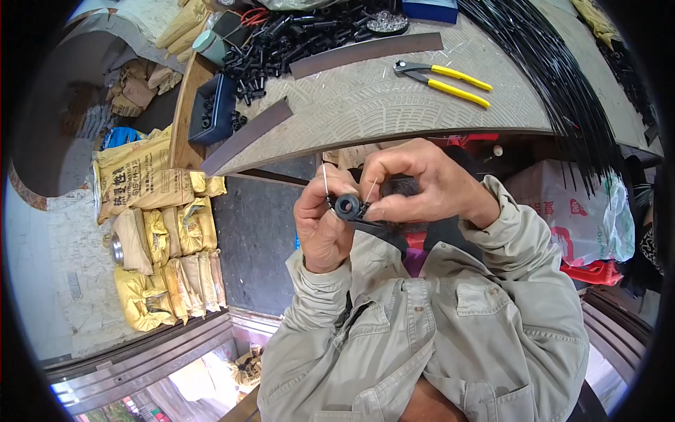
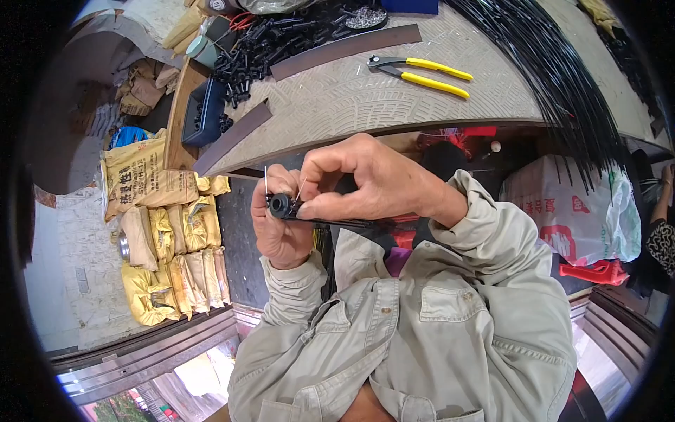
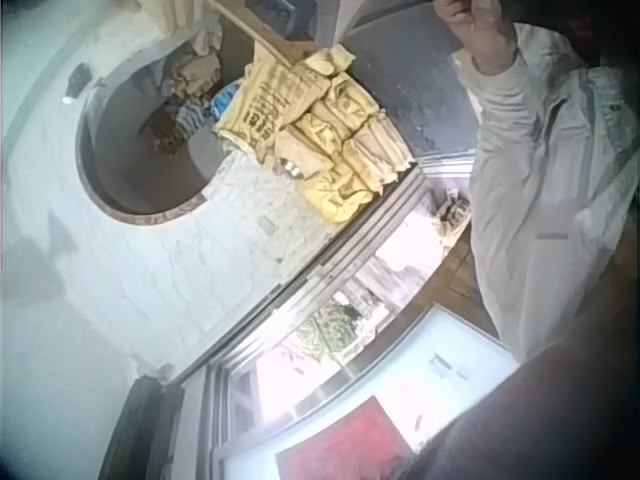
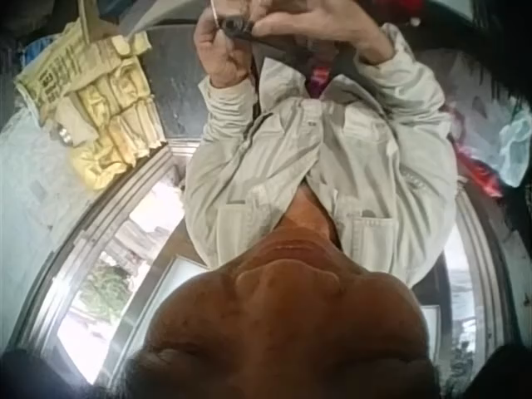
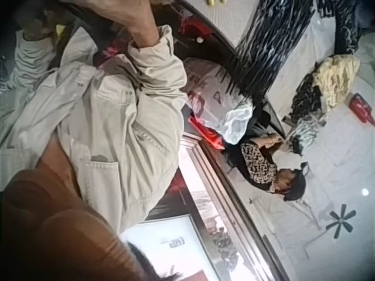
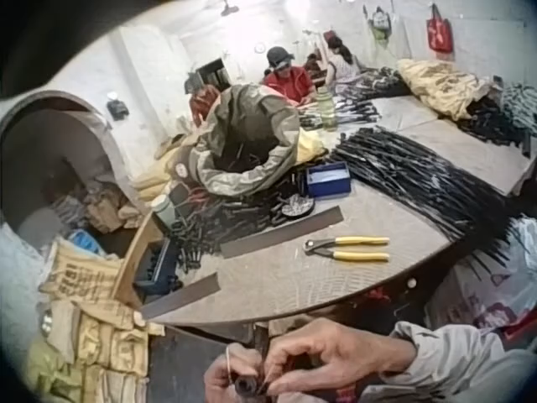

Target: Assembling bundles of black cables into connector housings using pliers at a workbench.

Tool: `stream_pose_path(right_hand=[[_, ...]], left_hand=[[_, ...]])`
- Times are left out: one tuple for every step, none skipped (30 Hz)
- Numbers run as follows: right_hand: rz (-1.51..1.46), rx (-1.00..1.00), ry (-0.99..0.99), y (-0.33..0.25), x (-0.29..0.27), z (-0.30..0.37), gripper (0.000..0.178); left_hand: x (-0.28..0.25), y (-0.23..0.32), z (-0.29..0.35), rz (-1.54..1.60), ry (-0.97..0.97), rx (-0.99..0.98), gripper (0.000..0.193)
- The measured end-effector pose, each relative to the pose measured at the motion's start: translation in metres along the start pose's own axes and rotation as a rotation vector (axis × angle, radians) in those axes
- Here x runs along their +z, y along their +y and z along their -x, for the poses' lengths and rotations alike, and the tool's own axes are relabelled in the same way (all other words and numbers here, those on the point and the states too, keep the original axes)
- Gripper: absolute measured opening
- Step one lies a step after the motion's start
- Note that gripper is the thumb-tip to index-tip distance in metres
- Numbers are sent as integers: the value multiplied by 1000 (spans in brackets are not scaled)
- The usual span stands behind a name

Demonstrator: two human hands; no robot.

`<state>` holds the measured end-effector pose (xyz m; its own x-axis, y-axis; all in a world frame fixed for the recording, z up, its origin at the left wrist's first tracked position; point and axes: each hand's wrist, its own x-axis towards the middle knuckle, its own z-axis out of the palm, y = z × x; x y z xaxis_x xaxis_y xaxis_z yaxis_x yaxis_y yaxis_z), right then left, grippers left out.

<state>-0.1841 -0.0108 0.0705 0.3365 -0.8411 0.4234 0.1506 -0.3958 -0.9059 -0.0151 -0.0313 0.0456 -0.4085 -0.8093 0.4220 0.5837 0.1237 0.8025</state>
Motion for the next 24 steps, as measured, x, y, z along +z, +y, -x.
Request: stream_pose_path(right_hand=[[10, -12, -6, -2, 2, -1, 19], [9, -17, -6, -2, 2, -2, 19], [26, -14, -13, -1, 1, -2, 19], [43, -10, -18, -1, 2, -3, 19], [43, -13, -16, 0, 3, -3, 19], [144, -82, 91, -1, 7, -1, 18], [242, -154, 195, 0, 12, 0, 18], [467, -275, 292, 2, 17, 4, 20], [693, -395, 389, 7, 24, 9, 22], [867, -446, 425, 10, 33, 15, 27], [881, -422, 472, 9, 42, 18, 30], [895, -398, 519, 8, 49, 17, 33], [890, -367, 519, 8, 54, 18, 35], [889, -364, 521, 11, 56, 18, 35], [866, -351, 520, 14, 57, 17, 35], [844, -344, 517, 17, 55, 15, 35], [842, -347, 515, 19, 54, 13, 35], [820, -315, 502, 20, 52, 13, 34], [800, -282, 487, 22, 50, 12, 33], [798, -284, 483, 24, 48, 11, 33], [682, -181, 486, 27, 45, 10, 31], [562, -79, 485, 29, 44, 9, 29], [474, 2, 463, 35, 43, 9, 32], [467, 2, 455, 41, 46, 8, 32]], left_hand=[[1, 0, 1, -3, 19, 11, 33], [1, 0, 2, -5, 37, 21, 33], [-1, 2, 3, -8, 35, 23, 33], [-3, 4, 4, 6, 3, 8, 31], [-5, 5, 4, 22, -29, -7, 30], [-4, 5, 3, 21, -31, -7, 30], [-3, 6, 2, 17, 2, -7, 28], [-2, 7, 1, 14, 35, -7, 27], [-5, 5, 4, -11, 72, -5, 25], [-6, -1, 5, -32, 72, 16, 24], [-7, -4, 8, -54, 73, 33, 23], [-6, -4, 10, -78, 90, 26, 19], [-6, -4, 12, -77, 89, 23, 19], [-4, -5, 14, -49, 112, 11, 18], [-4, -5, 16, -21, 136, -2, 16], [-5, -6, 17, -23, 136, 1, 16], [-8, -8, 19, -33, 160, -15, 20], [-11, -9, 21, -43, 185, -31, 24], [-12, -13, 22, -92, 228, -7, 25], [-12, -17, 23, -143, 273, 18, 26], [-13, -20, 25, -279, 338, 5, 30], [-10, -22, 24, -338, 392, -11, 31], [-5, -24, 24, -397, 446, -27, 32], [-3, -22, 27, -485, 444, -76, 32]])
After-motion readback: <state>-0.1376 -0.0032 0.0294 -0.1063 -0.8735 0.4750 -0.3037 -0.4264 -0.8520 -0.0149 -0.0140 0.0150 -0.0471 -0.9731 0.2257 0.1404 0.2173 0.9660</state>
